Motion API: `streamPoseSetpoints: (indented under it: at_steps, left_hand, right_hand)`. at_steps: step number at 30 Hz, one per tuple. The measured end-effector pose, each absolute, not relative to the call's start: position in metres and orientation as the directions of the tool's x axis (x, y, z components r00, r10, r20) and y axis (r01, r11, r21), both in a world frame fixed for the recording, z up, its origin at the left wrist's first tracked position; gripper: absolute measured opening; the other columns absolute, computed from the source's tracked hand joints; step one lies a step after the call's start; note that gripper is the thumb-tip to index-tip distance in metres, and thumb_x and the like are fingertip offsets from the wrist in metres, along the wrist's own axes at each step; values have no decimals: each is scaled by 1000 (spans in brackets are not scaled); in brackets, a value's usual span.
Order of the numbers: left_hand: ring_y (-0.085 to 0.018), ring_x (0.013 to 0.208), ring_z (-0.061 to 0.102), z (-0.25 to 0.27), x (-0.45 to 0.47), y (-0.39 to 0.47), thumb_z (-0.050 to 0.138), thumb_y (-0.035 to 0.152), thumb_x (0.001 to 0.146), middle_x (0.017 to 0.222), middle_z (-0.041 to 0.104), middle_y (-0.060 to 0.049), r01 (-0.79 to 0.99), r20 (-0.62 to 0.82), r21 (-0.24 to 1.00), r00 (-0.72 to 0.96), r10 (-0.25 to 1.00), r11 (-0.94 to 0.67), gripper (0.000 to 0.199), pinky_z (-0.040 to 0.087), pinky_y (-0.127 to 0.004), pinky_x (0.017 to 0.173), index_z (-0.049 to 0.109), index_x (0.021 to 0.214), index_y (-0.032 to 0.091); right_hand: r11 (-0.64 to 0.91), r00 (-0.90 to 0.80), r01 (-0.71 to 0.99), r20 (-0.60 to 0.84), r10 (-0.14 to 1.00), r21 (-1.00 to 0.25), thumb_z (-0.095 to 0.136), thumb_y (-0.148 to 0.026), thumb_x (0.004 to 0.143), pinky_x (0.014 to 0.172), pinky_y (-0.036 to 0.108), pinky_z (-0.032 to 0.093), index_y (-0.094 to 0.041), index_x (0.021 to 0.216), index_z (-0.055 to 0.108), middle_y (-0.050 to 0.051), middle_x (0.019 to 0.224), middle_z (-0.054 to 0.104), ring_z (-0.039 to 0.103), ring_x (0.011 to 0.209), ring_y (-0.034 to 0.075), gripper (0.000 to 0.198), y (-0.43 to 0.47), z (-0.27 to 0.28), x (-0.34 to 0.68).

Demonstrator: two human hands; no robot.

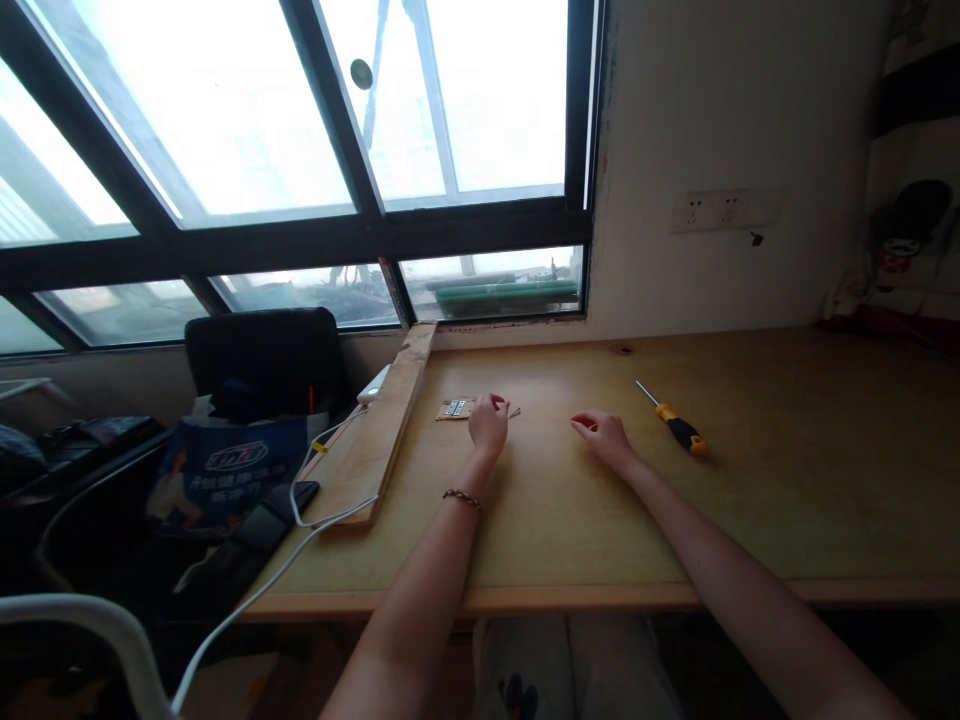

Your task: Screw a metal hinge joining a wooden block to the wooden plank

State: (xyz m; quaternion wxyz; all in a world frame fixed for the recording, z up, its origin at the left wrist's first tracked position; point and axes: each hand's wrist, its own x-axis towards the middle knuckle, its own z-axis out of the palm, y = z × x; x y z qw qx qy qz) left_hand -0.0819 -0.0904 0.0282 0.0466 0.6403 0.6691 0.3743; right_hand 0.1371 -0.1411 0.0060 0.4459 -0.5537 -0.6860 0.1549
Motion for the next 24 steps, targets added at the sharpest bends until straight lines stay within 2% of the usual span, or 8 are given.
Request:
streamPoseSetpoints:
  at_steps: [2, 4, 7, 10, 13, 20, 22, 24]
  left_hand:
    - [-18, 82, 56, 24, -90, -88, 51, 31, 79, 84, 62, -7, 827, 447, 559, -244, 860, -56, 19, 39, -27, 70, 60, 86, 16]
    - [-19, 84, 55, 20, -94, -86, 50, 32, 79, 86, 62, -7, 831, 461, 553, -244, 853, -60, 19, 39, -28, 73, 61, 86, 17]
    - [-19, 90, 54, 16, -86, -89, 52, 30, 78, 90, 63, -5, 853, 463, 486, -68, 884, -188, 16, 38, -28, 79, 62, 86, 20]
    - [-19, 94, 53, 14, -74, -93, 57, 26, 75, 91, 65, -4, 866, 389, 394, 147, 909, -309, 11, 36, -29, 82, 64, 82, 23]
    - [-19, 90, 55, 14, -69, -94, 57, 24, 74, 89, 65, -5, 875, 320, 375, 189, 928, -307, 10, 38, -29, 79, 64, 81, 22]
    - [-17, 81, 59, 15, -74, -92, 56, 15, 73, 87, 66, -6, 762, 261, 599, 103, 960, -245, 21, 41, -27, 73, 59, 94, 19]
    - [-16, 78, 59, 14, -72, -92, 58, 16, 71, 82, 66, -5, 678, 279, 689, 77, 957, -256, 21, 42, -27, 72, 59, 92, 18]
    - [-15, 74, 59, 14, -66, -93, 62, 19, 69, 78, 65, -5, 520, 276, 814, 44, 960, -258, 19, 42, -27, 70, 59, 87, 17]
  right_hand:
    - [336, 14, 627, 441, 898, -703, 54, -30, 75, 63, 27, 48, -18, 79, 68, 5, 77, 69, 63, 69, 16, 18, -142, 7, 137]
    - [336, 11, 634, 443, 897, -696, 54, -30, 76, 63, 26, 48, -18, 79, 68, 5, 76, 69, 62, 68, 16, 19, -142, 8, 137]
    - [350, -10, 656, 456, 890, -669, 53, -30, 76, 64, 26, 47, -18, 79, 68, 4, 76, 68, 62, 68, 16, 19, -143, 8, 137]
    - [364, -24, 674, 474, 880, -643, 53, -30, 77, 65, 26, 47, -18, 80, 67, 5, 76, 68, 62, 68, 16, 19, -143, 8, 137]
    - [363, -29, 682, 471, 881, -636, 52, -29, 78, 64, 26, 46, -18, 81, 67, 5, 77, 68, 62, 68, 16, 19, -144, 9, 137]
    - [363, -44, 683, 461, 886, -634, 53, -29, 77, 65, 27, 46, -18, 80, 67, 5, 77, 68, 62, 69, 16, 19, -144, 10, 136]
    - [357, -21, 651, 454, 891, -670, 53, -30, 77, 65, 27, 47, -18, 80, 68, 6, 77, 68, 62, 69, 16, 19, -144, 10, 136]
    - [337, 21, 589, 430, 902, -735, 55, -32, 75, 65, 28, 47, -17, 79, 68, 6, 76, 68, 62, 68, 16, 20, -143, 10, 136]
